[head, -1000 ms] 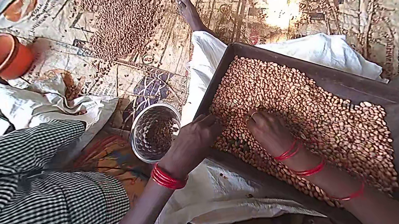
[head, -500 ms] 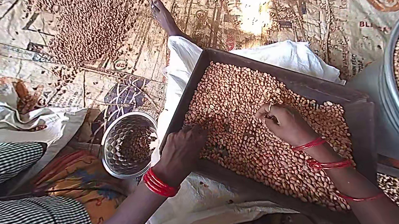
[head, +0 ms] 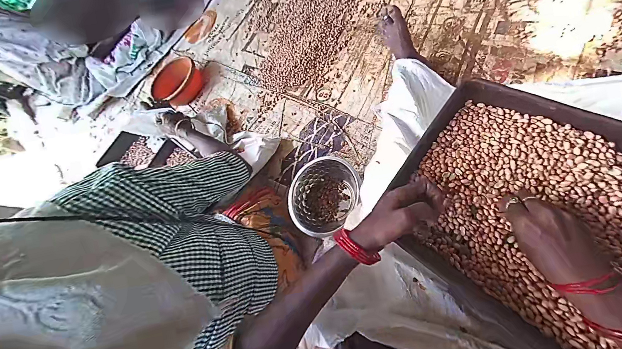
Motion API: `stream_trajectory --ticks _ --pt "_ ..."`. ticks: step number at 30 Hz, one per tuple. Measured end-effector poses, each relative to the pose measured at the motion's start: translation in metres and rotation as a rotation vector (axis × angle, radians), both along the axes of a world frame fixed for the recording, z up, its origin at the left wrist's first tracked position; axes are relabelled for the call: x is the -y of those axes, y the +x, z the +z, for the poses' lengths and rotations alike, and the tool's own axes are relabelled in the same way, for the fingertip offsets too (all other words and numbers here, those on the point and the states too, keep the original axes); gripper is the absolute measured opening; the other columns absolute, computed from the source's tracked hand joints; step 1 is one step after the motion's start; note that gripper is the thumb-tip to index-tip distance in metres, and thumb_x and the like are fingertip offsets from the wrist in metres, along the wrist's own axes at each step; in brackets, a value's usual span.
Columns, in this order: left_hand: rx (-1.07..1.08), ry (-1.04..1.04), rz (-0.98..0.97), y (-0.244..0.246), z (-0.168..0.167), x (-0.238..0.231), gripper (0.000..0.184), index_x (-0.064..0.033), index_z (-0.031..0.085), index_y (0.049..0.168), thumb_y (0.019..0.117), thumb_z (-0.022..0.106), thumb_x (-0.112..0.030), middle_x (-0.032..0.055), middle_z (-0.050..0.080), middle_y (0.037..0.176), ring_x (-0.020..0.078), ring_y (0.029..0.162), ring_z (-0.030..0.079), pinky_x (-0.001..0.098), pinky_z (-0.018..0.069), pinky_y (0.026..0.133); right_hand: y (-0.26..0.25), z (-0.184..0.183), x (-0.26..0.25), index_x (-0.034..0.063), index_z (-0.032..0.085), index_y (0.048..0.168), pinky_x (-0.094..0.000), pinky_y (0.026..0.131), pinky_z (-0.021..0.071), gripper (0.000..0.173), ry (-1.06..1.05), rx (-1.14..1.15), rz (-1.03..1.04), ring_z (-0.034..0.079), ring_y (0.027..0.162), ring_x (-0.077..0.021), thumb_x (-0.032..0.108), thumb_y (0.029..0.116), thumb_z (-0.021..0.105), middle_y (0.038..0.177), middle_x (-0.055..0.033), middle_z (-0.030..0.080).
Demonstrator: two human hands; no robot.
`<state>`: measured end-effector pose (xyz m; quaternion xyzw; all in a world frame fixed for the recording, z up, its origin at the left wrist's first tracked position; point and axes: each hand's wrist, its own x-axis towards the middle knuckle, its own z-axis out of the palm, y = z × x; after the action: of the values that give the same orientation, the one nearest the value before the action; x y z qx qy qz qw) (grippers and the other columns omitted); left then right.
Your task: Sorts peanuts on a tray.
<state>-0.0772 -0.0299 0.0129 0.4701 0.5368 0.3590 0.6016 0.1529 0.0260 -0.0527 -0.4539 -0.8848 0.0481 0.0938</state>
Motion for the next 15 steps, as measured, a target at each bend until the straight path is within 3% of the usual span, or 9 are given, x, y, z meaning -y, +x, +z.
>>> stream_trajectory --ticks 2,5,8,11,13,15 --pt "-0.004 0.002 -0.039 0.005 0.000 -0.001 0.023 0.0049 0.058 0.112 0.0994 0.042 -0.005 -0.0004 0.057 0.089 -0.0009 0.065 0.047 0.0171 0.0379 0.056 -0.003 -0.001 0.000 -0.0189 0.066 0.103 -0.0631 0.064 0.0541 0.017 -0.044 0.027 -0.009 0.068 0.082 -0.0573 -0.017 0.0889 0.057 0.095 -0.0402 0.065" --pt "0.008 0.004 -0.068 0.016 -0.002 -0.003 0.022 0.0048 0.059 0.108 0.1062 0.044 -0.011 -0.0004 0.054 0.085 0.0002 0.065 0.045 0.0186 0.0376 0.059 -0.001 0.001 0.001 -0.0194 0.065 0.110 -0.0660 0.068 0.0532 0.022 -0.088 0.060 -0.022 0.067 0.086 -0.0602 -0.013 0.0928 0.053 0.099 -0.0426 0.064" --pt "-0.003 -0.027 -0.067 0.021 -0.003 -0.005 0.029 0.0051 0.061 0.111 0.1093 0.041 -0.016 -0.0006 0.052 0.080 0.0021 0.063 0.043 0.0202 0.0368 0.058 -0.002 0.015 -0.003 -0.0172 0.062 0.122 -0.0696 0.082 0.0504 0.028 -0.269 0.108 -0.060 0.064 0.100 -0.0621 -0.005 0.0993 0.050 0.111 -0.0436 0.062" --pt "0.049 -0.052 -0.032 0.022 -0.008 -0.007 0.036 0.0017 0.062 0.107 0.1113 0.034 -0.020 -0.0056 0.046 0.070 0.0012 0.054 0.039 0.0182 0.0333 0.051 0.001 0.030 -0.014 -0.0166 0.064 0.109 -0.0699 0.080 0.0493 0.022 -0.345 0.073 -0.010 0.064 0.098 -0.0608 0.000 0.0967 0.056 0.105 -0.0415 0.064" --pt "0.048 -0.102 -0.010 0.019 -0.010 -0.006 0.043 0.0016 0.062 0.109 0.1130 0.028 -0.025 -0.0059 0.047 0.067 0.0010 0.052 0.040 0.0179 0.0333 0.050 -0.008 0.044 -0.012 -0.0149 0.066 0.099 -0.0683 0.072 0.0501 0.014 -0.293 -0.081 0.084 0.067 0.084 -0.0576 -0.004 0.0912 0.061 0.091 -0.0376 0.065" --pt "0.043 -0.204 -0.039 0.023 -0.007 -0.007 0.052 0.0005 0.061 0.114 0.1141 0.021 -0.034 -0.0034 0.056 0.070 0.0021 0.054 0.046 0.0191 0.0375 0.052 -0.019 0.063 -0.002 -0.0073 0.068 0.092 -0.0572 0.063 0.0518 0.010 -0.260 -0.279 0.195 0.067 0.070 -0.0430 -0.005 0.0837 0.064 0.079 -0.0246 0.067"
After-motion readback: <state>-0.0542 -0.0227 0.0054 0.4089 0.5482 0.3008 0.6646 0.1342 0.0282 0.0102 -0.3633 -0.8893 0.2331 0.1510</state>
